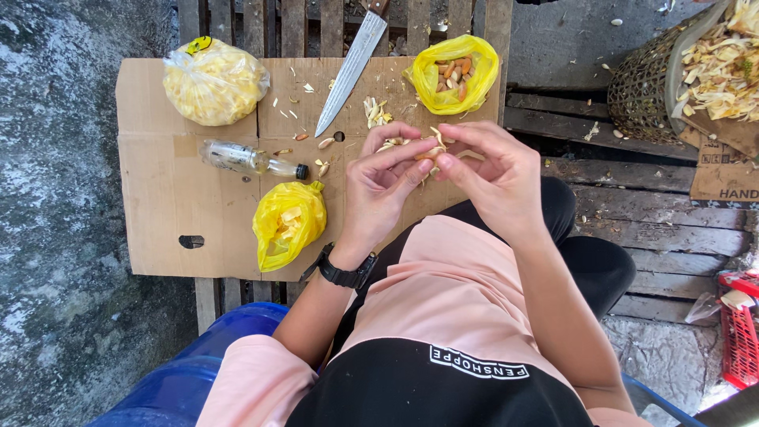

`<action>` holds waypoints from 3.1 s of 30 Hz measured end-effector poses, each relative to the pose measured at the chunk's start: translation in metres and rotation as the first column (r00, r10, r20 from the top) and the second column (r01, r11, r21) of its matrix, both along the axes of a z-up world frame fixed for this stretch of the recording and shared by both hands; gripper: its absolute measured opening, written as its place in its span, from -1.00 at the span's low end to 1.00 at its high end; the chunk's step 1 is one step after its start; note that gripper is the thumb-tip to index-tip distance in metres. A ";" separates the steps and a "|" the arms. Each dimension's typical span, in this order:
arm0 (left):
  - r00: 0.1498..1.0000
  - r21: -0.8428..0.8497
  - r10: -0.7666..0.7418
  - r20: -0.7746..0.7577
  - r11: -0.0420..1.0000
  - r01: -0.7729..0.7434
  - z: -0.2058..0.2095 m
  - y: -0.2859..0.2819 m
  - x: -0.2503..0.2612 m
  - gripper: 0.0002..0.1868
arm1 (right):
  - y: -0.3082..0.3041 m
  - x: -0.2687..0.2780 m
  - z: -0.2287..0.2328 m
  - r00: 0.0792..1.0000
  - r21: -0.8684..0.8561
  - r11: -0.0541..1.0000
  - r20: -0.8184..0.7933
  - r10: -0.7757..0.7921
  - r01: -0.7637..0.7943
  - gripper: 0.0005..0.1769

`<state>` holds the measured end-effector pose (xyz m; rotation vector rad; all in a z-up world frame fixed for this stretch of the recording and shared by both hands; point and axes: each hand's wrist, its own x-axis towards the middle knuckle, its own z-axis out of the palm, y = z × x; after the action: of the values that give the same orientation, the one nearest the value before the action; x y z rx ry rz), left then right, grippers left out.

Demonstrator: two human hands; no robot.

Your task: The person peels the thin outer skin from jackfruit seeds by hand and places the cleaned seeds into a yellow plastic container.

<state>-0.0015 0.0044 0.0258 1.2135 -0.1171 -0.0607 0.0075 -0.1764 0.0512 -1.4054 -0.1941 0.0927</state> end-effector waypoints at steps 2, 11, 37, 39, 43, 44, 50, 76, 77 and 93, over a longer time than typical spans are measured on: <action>1.000 0.084 0.011 0.006 0.996 -0.012 0.000 0.000 0.001 -0.68 | 0.003 0.002 -0.005 0.998 0.039 0.999 -0.052 -0.026 0.028 -0.74; 0.993 0.201 0.011 0.121 0.979 -0.036 0.003 0.007 -0.001 -0.74 | -0.004 -0.006 -0.013 0.988 0.130 0.991 -0.151 -0.022 0.042 -0.82; 0.986 -0.193 -0.054 -0.156 0.981 0.023 -0.003 -0.001 -0.001 -0.74 | 0.011 -0.014 -0.009 0.987 0.115 0.982 -0.062 -0.146 0.153 -0.85; 0.983 -0.144 -0.044 -0.176 0.989 0.018 -0.011 0.000 0.000 -0.78 | 0.012 -0.015 -0.010 0.986 0.096 0.985 -0.094 -0.137 0.145 -0.85; 0.954 -0.394 -0.135 -0.269 0.919 0.019 -0.018 0.004 0.005 -0.86 | 0.008 -0.013 -0.012 0.981 0.134 0.980 -0.149 -0.125 0.145 -0.83; 0.948 -0.470 -0.154 -0.279 0.883 0.005 -0.017 0.005 0.007 -0.88 | 0.008 -0.012 -0.012 0.984 0.161 0.978 -0.140 -0.112 0.135 -0.84; 0.976 -0.044 -0.056 -0.210 0.998 0.048 -0.016 0.004 0.007 -0.81 | 0.012 -0.011 -0.011 0.984 0.038 0.990 -0.122 -0.128 0.134 -0.83; 0.991 0.483 0.130 0.003 0.868 -0.115 -0.227 -0.064 0.165 -0.91 | 0.045 0.014 -0.204 0.972 -0.782 0.613 0.215 0.096 0.113 -0.93; 0.992 0.495 0.122 0.011 0.862 -0.111 -0.231 -0.070 0.174 -0.91 | 0.043 0.015 -0.205 0.973 -0.784 0.610 0.213 0.089 0.116 -0.93; 0.997 0.843 0.061 0.057 0.532 -0.081 -0.230 0.036 0.125 -0.99 | 0.020 0.057 -0.226 0.972 -0.793 0.604 0.191 0.135 0.073 -0.73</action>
<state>0.1231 0.0405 -0.2037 2.2231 -0.0490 -0.0308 0.0649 -0.1562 -0.1753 -2.3365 -0.4089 0.0395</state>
